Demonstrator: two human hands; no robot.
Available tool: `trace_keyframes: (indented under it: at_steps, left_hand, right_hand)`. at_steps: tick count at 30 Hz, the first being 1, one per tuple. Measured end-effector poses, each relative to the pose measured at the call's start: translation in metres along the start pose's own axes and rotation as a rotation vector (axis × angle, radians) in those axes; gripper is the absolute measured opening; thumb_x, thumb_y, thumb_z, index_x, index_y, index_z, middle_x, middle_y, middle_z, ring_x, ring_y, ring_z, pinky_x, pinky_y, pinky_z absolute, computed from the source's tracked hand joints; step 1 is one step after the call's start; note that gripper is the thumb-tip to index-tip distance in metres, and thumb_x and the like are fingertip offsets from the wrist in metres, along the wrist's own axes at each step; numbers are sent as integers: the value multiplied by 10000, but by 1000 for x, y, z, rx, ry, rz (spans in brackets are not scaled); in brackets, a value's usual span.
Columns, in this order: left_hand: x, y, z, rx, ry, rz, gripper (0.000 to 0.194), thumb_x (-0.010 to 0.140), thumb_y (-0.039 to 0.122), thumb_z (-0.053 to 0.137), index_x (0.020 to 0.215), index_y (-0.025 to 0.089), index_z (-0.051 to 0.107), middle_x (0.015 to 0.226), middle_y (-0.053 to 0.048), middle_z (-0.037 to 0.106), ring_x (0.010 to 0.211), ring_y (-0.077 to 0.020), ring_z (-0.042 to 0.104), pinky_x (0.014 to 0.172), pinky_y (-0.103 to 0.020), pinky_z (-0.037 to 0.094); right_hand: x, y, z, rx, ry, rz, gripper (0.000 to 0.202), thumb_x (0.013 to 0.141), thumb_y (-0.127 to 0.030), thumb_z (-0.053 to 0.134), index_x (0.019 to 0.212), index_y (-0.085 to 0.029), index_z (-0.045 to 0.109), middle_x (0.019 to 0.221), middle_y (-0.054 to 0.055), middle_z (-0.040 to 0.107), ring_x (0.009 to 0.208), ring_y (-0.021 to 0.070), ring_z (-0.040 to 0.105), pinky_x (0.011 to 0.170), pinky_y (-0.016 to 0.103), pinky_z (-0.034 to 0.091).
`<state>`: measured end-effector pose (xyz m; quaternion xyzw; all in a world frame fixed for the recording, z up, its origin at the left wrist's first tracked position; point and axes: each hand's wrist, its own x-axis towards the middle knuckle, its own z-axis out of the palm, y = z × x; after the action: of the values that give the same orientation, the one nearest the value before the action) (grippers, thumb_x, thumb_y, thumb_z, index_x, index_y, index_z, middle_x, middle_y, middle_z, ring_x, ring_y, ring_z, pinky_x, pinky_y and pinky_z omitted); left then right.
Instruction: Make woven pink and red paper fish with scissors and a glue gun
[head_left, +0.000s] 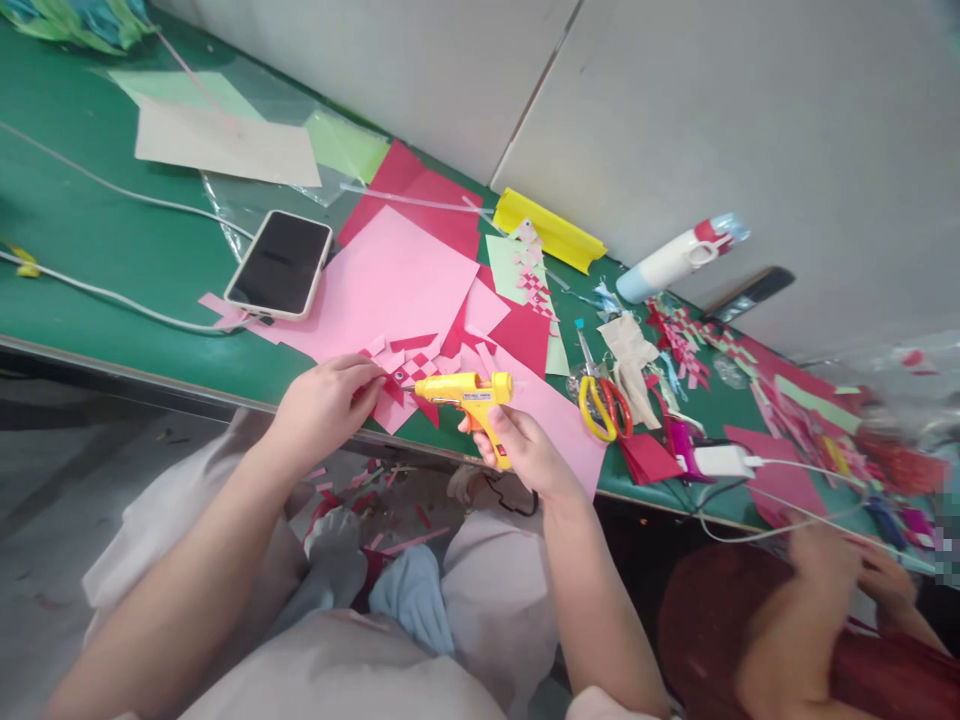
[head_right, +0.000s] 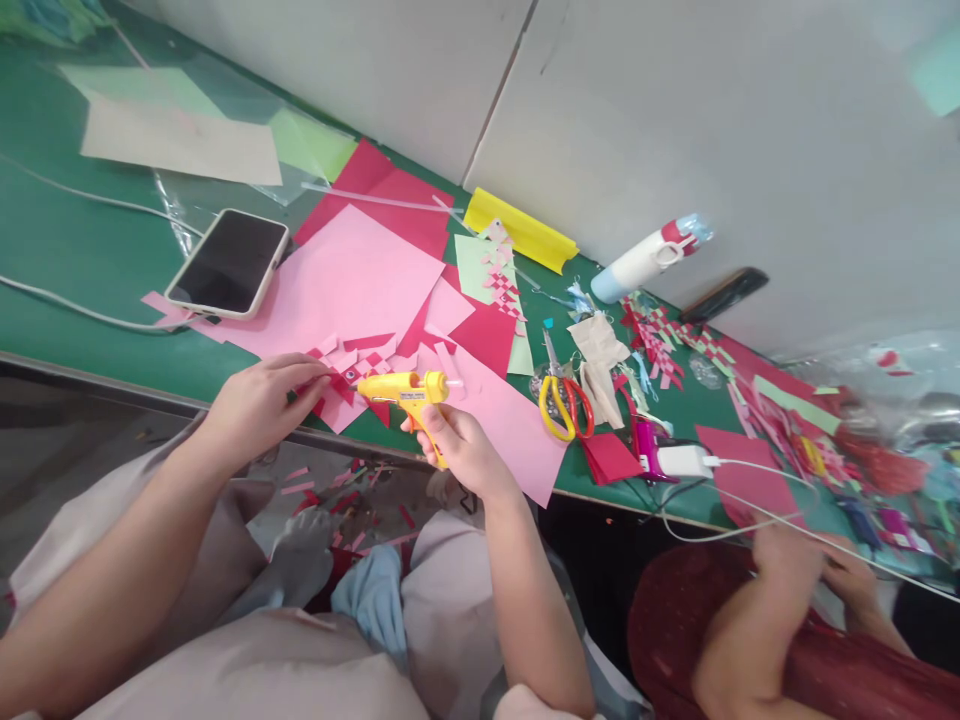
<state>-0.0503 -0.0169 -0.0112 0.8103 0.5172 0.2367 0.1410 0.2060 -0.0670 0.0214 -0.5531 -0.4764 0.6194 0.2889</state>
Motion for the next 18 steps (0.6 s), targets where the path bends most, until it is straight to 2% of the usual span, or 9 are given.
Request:
trace_keyframes:
  at_steps: [7, 14, 18]
  left_hand:
    - [-1, 1, 0, 35, -26, 40, 352, 935, 310, 411, 1023, 184, 728, 1094, -86, 711, 949, -238, 675, 773, -349, 545]
    - [-3, 2, -3, 57, -53, 107, 341, 929, 332, 440, 1026, 189, 734, 1101, -93, 695, 944, -240, 667, 816, -386, 546]
    - [-5, 1, -3, 97, -98, 159, 336, 927, 293, 428, 1056, 201, 724, 1133, -89, 678, 1001, -250, 645, 806, -382, 542]
  right_hand:
    - [-3, 6, -7, 127, -43, -54, 544, 871, -648, 513, 943, -126, 647, 634, -25, 439, 500, 71, 404, 446, 203, 294]
    - [-10, 5, -10, 186, -40, -67, 544, 867, -648, 521, 915, -120, 642, 628, -25, 433, 493, 68, 392, 440, 205, 288]
    - [-16, 6, -13, 217, -19, -53, 554, 845, -663, 545, 900, -119, 637, 638, -22, 438, 496, 66, 402, 438, 204, 284]
